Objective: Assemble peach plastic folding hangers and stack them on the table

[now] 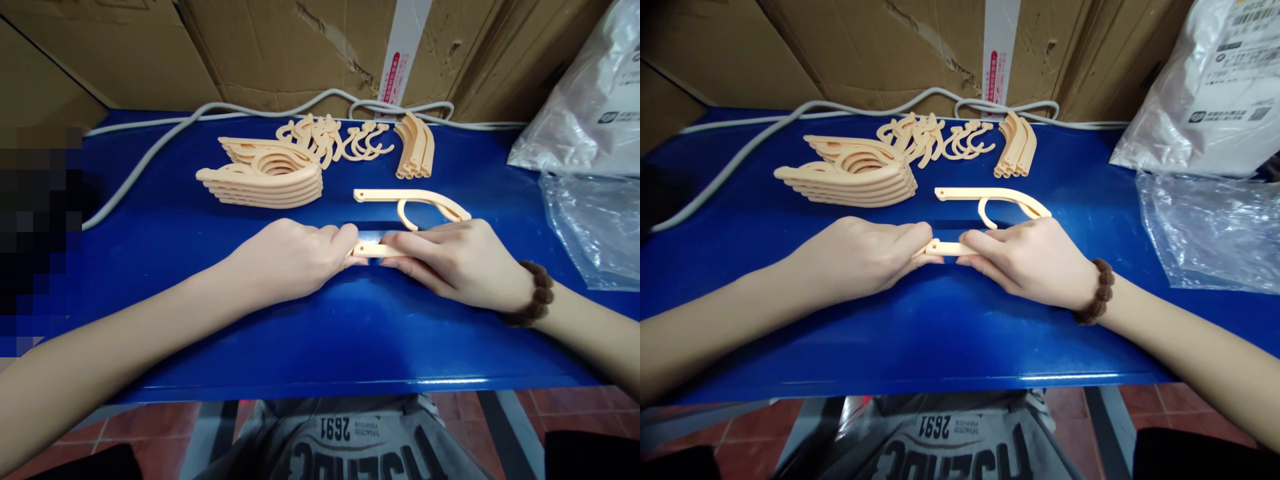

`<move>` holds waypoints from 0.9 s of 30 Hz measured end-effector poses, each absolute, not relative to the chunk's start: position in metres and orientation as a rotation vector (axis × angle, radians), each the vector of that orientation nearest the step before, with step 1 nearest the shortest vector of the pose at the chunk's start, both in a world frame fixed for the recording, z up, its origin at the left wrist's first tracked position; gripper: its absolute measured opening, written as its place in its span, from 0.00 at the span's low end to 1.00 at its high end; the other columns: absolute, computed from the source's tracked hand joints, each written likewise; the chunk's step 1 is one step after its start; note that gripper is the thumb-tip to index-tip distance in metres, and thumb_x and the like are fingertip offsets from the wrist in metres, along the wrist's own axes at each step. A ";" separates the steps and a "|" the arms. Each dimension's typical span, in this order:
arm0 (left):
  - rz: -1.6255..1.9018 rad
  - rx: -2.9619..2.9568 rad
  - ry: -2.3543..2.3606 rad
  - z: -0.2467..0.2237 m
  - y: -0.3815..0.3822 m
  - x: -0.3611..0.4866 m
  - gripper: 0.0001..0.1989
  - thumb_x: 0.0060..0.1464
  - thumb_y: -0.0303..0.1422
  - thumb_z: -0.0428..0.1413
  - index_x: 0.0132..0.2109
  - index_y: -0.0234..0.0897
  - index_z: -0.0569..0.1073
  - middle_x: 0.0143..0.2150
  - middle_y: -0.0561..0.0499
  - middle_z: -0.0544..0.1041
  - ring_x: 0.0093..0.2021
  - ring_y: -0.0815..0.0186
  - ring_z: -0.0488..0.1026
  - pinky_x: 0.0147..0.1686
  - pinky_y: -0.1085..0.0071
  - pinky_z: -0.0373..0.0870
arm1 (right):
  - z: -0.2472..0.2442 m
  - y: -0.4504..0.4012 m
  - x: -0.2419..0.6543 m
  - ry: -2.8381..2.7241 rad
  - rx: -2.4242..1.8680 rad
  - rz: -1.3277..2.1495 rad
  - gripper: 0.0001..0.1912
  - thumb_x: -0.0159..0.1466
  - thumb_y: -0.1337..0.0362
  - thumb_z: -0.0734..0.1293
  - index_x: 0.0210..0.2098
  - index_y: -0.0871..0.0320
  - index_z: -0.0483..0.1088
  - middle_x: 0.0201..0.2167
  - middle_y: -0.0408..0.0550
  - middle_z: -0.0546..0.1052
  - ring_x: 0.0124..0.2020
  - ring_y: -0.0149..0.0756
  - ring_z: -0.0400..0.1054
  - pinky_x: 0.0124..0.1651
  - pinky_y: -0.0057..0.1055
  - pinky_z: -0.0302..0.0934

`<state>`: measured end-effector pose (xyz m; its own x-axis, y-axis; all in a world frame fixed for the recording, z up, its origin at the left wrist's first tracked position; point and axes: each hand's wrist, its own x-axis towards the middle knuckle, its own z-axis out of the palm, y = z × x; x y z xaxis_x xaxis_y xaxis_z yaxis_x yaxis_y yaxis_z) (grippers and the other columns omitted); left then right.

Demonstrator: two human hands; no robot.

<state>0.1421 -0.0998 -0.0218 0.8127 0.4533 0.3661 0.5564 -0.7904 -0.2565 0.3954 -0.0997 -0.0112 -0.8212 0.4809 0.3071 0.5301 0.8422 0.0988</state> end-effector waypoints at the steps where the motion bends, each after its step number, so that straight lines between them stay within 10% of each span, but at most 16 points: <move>1: -0.398 -2.641 -0.766 -0.021 -0.100 0.142 0.23 0.75 0.35 0.36 0.35 0.34 0.68 0.19 0.54 0.67 0.16 0.65 0.67 0.17 0.70 0.47 | -0.011 -0.100 0.396 -2.756 -0.779 -0.252 0.19 0.77 0.57 0.55 0.42 0.58 0.74 0.26 0.44 0.79 0.25 0.31 0.72 0.27 0.30 0.51; 27: -0.207 -2.672 -0.792 -0.020 -0.106 0.142 0.18 0.72 0.34 0.42 0.35 0.35 0.69 0.21 0.50 0.70 0.18 0.61 0.69 0.18 0.69 0.45 | -0.011 -0.099 0.396 -2.831 -0.793 -0.073 0.19 0.77 0.56 0.55 0.45 0.58 0.74 0.22 0.42 0.75 0.22 0.32 0.67 0.27 0.30 0.48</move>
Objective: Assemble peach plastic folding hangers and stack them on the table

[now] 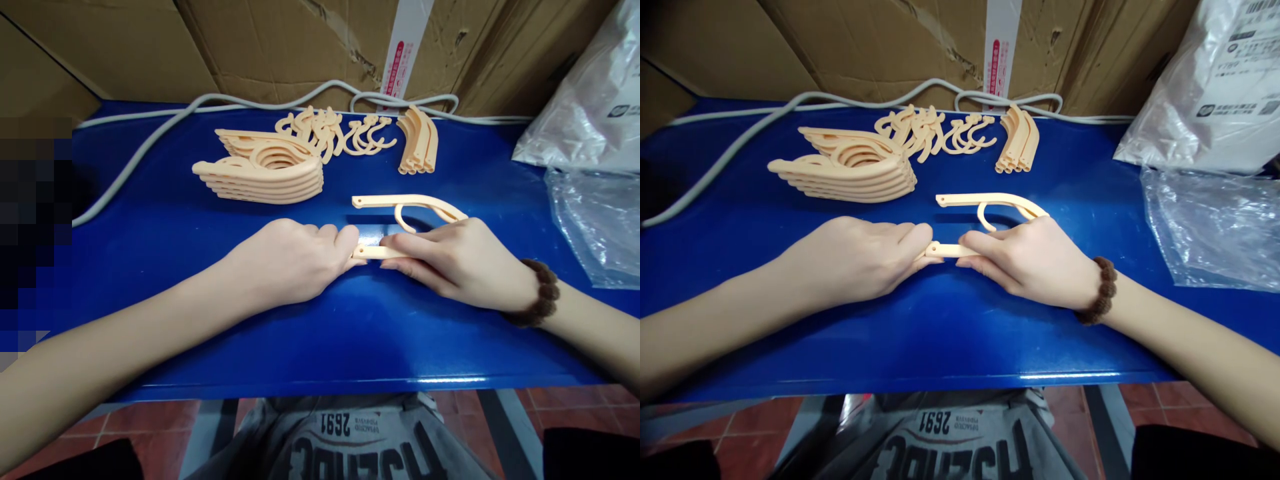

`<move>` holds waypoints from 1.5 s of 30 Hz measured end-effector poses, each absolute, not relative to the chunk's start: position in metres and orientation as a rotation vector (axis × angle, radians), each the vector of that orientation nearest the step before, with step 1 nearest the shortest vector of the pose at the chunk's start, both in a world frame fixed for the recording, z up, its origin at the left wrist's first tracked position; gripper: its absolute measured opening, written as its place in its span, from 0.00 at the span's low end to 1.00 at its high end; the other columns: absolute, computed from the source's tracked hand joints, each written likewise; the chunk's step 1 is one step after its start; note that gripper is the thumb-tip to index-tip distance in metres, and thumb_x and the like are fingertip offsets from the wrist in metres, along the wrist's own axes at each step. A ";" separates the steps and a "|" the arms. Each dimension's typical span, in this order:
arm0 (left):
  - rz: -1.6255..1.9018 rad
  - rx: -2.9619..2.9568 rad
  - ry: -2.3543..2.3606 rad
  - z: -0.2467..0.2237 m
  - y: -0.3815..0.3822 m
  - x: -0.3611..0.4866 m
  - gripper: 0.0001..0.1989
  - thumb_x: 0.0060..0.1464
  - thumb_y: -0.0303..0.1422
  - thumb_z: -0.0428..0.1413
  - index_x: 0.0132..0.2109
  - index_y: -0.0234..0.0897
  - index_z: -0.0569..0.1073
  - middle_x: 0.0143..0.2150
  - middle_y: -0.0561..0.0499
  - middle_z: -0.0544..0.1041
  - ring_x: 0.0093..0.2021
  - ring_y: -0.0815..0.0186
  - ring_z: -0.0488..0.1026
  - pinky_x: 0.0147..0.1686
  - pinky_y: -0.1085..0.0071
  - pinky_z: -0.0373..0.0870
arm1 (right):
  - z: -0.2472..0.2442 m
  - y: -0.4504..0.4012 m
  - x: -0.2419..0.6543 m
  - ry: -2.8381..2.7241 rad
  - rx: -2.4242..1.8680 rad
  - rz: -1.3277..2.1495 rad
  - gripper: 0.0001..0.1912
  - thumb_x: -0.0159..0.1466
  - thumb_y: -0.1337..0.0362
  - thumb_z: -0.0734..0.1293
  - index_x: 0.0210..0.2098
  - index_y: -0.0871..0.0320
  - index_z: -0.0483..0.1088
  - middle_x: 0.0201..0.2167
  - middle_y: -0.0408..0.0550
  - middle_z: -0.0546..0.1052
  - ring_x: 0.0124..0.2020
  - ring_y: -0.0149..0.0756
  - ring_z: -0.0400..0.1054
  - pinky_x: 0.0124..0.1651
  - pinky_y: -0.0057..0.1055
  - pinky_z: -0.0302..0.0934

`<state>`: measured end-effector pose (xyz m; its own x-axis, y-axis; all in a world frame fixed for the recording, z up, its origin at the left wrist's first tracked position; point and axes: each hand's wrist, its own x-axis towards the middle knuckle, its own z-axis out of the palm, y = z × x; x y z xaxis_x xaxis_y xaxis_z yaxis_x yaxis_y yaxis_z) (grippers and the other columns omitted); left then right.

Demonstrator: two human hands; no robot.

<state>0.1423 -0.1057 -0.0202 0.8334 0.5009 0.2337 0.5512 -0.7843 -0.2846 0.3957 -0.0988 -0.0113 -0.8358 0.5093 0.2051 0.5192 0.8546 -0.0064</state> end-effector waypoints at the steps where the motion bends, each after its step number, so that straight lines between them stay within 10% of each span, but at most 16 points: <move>1: -0.195 -2.654 -0.782 -0.020 -0.106 0.142 0.18 0.72 0.34 0.41 0.35 0.35 0.69 0.21 0.50 0.69 0.19 0.62 0.69 0.18 0.69 0.45 | -0.010 -0.098 0.396 -2.839 -0.791 -0.022 0.19 0.77 0.56 0.54 0.45 0.58 0.74 0.21 0.42 0.74 0.22 0.32 0.66 0.27 0.30 0.49; 45: -0.390 -2.550 -0.661 -0.018 -0.104 0.139 0.16 0.68 0.33 0.47 0.30 0.38 0.69 0.22 0.52 0.71 0.23 0.64 0.73 0.20 0.67 0.51 | -0.015 -0.103 0.392 -2.789 -0.788 -0.272 0.20 0.77 0.57 0.56 0.41 0.59 0.76 0.26 0.44 0.79 0.23 0.31 0.70 0.27 0.32 0.47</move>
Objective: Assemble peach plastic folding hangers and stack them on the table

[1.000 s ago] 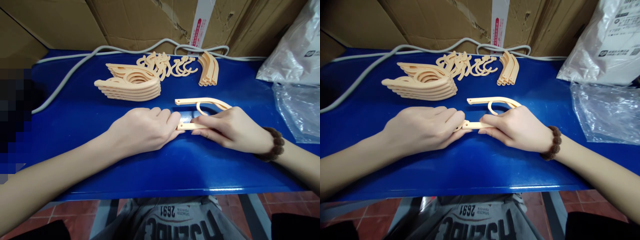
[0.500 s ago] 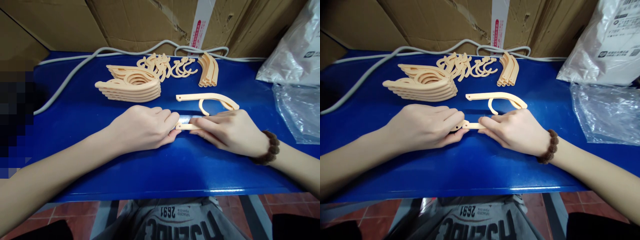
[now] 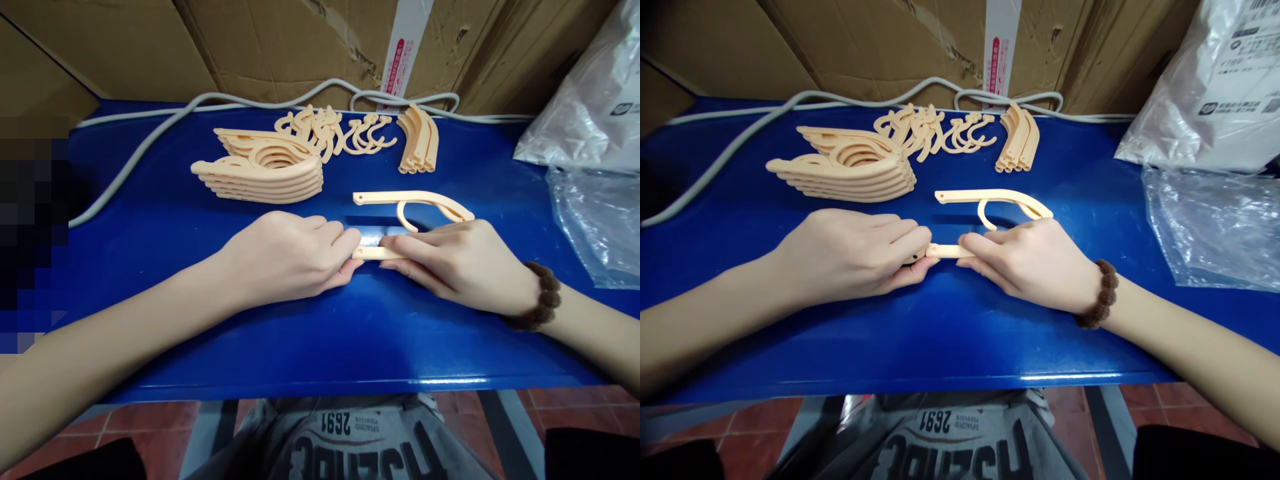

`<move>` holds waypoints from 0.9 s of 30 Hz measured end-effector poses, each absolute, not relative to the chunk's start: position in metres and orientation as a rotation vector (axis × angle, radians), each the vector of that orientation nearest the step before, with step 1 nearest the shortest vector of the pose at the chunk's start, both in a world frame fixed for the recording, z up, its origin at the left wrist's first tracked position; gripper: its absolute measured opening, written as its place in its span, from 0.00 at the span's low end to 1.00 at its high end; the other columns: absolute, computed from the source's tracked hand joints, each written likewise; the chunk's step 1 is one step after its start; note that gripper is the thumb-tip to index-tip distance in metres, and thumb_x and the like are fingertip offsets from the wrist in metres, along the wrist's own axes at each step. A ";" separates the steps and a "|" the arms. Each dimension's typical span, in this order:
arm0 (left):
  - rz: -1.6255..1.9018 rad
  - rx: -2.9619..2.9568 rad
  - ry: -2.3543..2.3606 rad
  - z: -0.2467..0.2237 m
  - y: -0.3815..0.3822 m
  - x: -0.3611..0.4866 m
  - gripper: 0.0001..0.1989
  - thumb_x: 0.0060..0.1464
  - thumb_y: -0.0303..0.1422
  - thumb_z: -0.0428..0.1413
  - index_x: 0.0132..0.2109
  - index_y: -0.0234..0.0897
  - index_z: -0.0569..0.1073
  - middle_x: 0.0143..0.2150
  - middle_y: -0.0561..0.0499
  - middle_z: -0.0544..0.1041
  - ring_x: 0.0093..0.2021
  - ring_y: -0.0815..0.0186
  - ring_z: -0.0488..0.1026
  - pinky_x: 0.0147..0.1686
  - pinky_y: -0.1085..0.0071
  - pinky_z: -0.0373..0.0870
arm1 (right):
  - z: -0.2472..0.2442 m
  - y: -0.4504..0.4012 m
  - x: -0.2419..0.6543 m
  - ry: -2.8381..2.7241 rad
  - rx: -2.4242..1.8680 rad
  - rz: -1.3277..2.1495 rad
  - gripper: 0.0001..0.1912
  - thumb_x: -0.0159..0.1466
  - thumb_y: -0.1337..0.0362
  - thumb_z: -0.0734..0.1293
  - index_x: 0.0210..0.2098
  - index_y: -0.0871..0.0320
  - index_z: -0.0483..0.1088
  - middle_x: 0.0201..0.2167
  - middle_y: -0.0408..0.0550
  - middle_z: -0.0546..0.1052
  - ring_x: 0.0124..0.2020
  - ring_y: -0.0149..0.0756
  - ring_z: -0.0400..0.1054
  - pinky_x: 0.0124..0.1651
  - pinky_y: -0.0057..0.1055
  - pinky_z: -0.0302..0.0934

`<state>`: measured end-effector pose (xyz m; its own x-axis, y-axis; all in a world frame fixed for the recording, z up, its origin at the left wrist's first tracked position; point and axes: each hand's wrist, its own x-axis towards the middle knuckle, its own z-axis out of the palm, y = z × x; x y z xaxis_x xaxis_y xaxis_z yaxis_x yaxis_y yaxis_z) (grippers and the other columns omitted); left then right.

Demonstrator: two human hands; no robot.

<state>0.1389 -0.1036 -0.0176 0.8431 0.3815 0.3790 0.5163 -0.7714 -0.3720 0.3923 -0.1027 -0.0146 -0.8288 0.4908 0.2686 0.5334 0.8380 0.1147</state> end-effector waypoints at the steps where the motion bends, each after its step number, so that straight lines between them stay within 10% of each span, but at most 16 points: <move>1: -0.398 -2.546 -0.659 -0.018 -0.104 0.139 0.16 0.68 0.33 0.47 0.30 0.38 0.69 0.22 0.53 0.71 0.23 0.64 0.72 0.20 0.67 0.51 | -0.015 -0.103 0.392 -2.785 -0.784 -0.269 0.20 0.77 0.57 0.56 0.41 0.60 0.76 0.26 0.44 0.79 0.23 0.31 0.70 0.27 0.32 0.48; 27: -0.453 -2.913 -0.778 -0.018 -0.099 0.136 0.17 0.71 0.34 0.45 0.31 0.37 0.66 0.20 0.55 0.67 0.19 0.67 0.65 0.19 0.69 0.46 | -0.013 -0.102 0.393 -2.722 -0.701 -0.603 0.14 0.75 0.59 0.59 0.40 0.55 0.74 0.26 0.39 0.79 0.22 0.31 0.67 0.27 0.33 0.51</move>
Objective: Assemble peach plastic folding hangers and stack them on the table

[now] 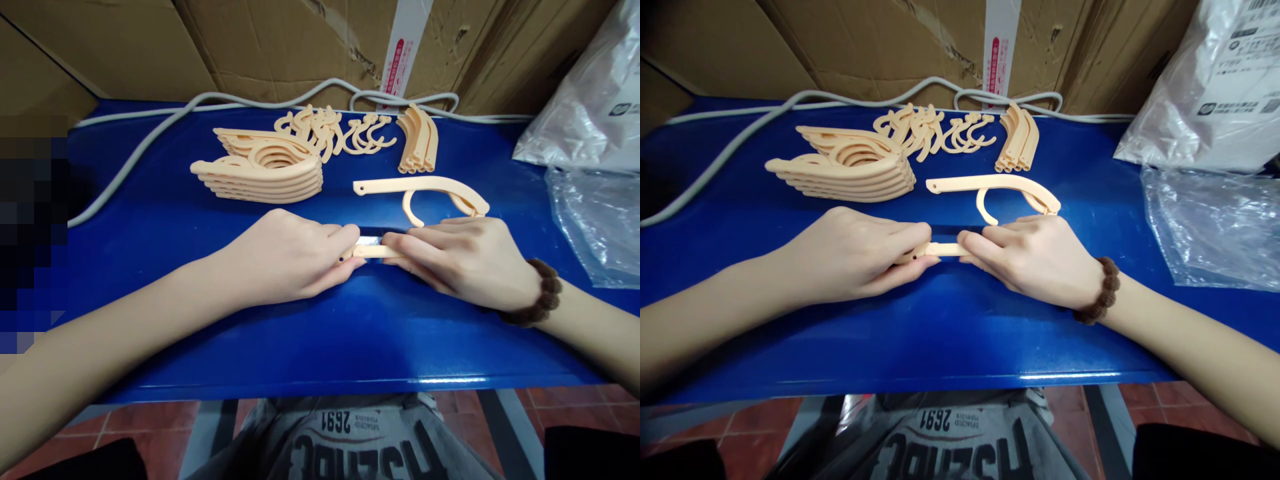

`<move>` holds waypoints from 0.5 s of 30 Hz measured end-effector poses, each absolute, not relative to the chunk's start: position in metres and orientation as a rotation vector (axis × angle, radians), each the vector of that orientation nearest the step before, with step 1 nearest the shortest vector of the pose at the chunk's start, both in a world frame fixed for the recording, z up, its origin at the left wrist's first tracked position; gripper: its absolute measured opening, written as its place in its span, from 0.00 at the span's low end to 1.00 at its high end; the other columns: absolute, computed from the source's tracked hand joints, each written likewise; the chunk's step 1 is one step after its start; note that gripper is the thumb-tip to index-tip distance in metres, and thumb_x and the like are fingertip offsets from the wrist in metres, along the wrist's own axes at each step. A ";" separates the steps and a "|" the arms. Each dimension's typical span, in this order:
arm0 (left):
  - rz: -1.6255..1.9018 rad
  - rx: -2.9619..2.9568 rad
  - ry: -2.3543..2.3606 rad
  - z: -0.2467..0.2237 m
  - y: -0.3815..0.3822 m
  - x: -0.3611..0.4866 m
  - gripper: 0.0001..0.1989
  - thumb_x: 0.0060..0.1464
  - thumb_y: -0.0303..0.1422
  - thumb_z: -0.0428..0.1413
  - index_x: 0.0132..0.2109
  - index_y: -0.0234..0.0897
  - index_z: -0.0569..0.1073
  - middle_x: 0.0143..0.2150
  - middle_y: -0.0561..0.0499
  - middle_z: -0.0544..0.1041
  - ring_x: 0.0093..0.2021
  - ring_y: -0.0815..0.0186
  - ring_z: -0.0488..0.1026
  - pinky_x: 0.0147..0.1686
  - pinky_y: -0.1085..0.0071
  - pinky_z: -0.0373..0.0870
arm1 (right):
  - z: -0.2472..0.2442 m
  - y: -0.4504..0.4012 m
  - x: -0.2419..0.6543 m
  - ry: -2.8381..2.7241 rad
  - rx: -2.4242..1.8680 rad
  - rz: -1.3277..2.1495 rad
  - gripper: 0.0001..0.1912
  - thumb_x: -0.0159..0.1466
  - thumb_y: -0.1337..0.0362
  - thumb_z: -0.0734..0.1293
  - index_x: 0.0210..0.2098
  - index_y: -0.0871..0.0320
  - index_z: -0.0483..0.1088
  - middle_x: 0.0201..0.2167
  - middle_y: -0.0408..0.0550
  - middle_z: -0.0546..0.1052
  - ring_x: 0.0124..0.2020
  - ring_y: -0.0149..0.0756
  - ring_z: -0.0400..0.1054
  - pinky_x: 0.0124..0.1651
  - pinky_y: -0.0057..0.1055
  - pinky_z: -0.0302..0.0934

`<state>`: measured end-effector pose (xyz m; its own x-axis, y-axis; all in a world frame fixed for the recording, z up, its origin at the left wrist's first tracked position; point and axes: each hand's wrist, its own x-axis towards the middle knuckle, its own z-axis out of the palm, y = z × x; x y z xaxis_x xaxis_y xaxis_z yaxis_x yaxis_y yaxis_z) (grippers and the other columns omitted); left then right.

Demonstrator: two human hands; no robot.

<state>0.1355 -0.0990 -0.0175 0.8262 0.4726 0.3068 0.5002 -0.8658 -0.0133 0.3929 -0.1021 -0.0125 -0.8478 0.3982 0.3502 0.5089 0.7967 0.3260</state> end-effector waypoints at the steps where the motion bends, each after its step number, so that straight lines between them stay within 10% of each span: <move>1: -0.453 -2.921 -0.776 -0.018 -0.099 0.135 0.17 0.71 0.34 0.45 0.31 0.37 0.66 0.20 0.55 0.67 0.19 0.67 0.65 0.19 0.70 0.47 | -0.013 -0.102 0.393 -2.730 -0.705 -0.603 0.14 0.76 0.59 0.59 0.40 0.55 0.74 0.27 0.39 0.79 0.22 0.31 0.67 0.28 0.33 0.52; 15: -0.464 -2.847 -0.820 -0.021 -0.101 0.138 0.11 0.68 0.32 0.47 0.36 0.37 0.68 0.21 0.56 0.72 0.17 0.67 0.68 0.19 0.71 0.46 | -0.011 -0.098 0.395 -2.769 -0.677 -0.498 0.16 0.76 0.59 0.58 0.45 0.58 0.75 0.25 0.41 0.76 0.24 0.33 0.66 0.32 0.31 0.57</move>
